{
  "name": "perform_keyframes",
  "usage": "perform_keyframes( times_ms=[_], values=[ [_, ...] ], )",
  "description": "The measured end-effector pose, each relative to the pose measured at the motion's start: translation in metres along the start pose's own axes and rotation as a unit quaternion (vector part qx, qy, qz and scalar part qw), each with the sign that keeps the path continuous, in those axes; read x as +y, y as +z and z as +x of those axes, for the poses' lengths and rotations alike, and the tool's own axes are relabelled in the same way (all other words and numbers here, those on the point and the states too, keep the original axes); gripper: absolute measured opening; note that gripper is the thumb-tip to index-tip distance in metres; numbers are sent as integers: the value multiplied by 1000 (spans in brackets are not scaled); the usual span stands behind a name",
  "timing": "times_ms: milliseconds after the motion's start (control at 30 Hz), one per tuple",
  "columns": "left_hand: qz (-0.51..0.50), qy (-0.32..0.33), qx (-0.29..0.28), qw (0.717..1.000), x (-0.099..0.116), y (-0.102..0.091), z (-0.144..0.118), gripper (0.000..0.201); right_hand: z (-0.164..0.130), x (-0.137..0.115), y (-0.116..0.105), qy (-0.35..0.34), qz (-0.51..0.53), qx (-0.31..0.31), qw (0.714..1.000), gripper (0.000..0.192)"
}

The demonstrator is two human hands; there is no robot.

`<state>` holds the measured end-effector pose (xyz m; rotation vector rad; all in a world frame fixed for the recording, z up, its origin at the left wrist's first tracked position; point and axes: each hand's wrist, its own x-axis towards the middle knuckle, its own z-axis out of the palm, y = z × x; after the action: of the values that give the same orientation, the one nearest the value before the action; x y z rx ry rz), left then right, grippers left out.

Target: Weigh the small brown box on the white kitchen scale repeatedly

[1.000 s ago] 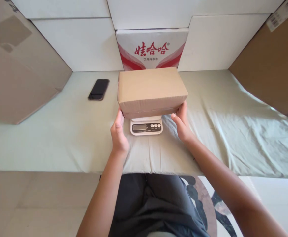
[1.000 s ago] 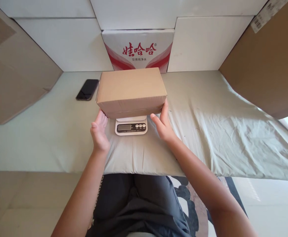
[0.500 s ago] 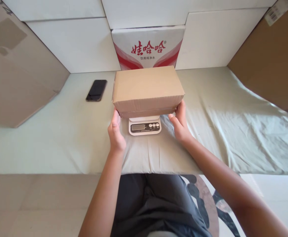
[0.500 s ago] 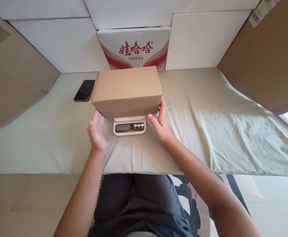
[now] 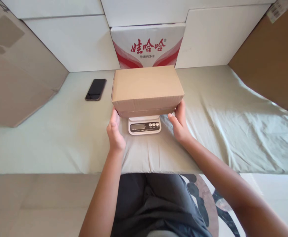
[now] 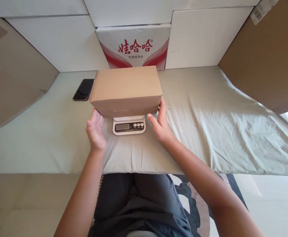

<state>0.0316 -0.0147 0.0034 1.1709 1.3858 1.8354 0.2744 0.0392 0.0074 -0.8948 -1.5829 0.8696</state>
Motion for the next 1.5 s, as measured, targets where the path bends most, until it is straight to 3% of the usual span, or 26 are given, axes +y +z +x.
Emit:
perform_keyframes(
  times_ms=[133, 200, 300, 367, 467, 633, 833, 967, 1100, 1333, 1500],
  values=[
    [-1, 5, -4, 1000, 0, 1, -1, 91, -2, 0, 2, 4, -5, 6, 1000, 79],
    [-3, 42, -6, 999, 0, -2, 2, 83, -2, 2, 1, -1, -12, 24, 1000, 79],
    [-7, 132, 45, 990, -1, -9, 8, 68, 4, 9, -7, -7, -16, 91, 996, 74],
    [-5, 158, 89, 983, -2, -14, 11, 60, 9, 15, -16, 5, -5, 151, 988, 67],
    [-6, 146, 88, 985, -3, -13, 10, 58, 17, 23, -26, 40, 18, 214, 976, 56],
    [-5, 97, 64, 993, -10, -11, 12, 62, 21, 25, -23, 98, 48, 232, 967, 46],
    [-45, 11, 50, 998, -22, -29, 75, 63, 27, 26, -15, 142, 59, 241, 958, 31],
    [-58, 6, 73, 996, -37, -28, 108, 69, 31, 28, -15, 151, 67, 241, 956, 26],
    [-51, -28, 69, 996, -41, -17, 100, 76, 31, 29, -15, 156, 66, 240, 956, 23],
    [-24, 0, 154, 988, -10, -7, 85, 38, 29, 32, -17, 142, 33, 244, 959, 25],
    [-54, -11, 160, 986, -8, -10, 92, 27, 30, 28, -16, 139, 62, 229, 961, 24]
  ],
)
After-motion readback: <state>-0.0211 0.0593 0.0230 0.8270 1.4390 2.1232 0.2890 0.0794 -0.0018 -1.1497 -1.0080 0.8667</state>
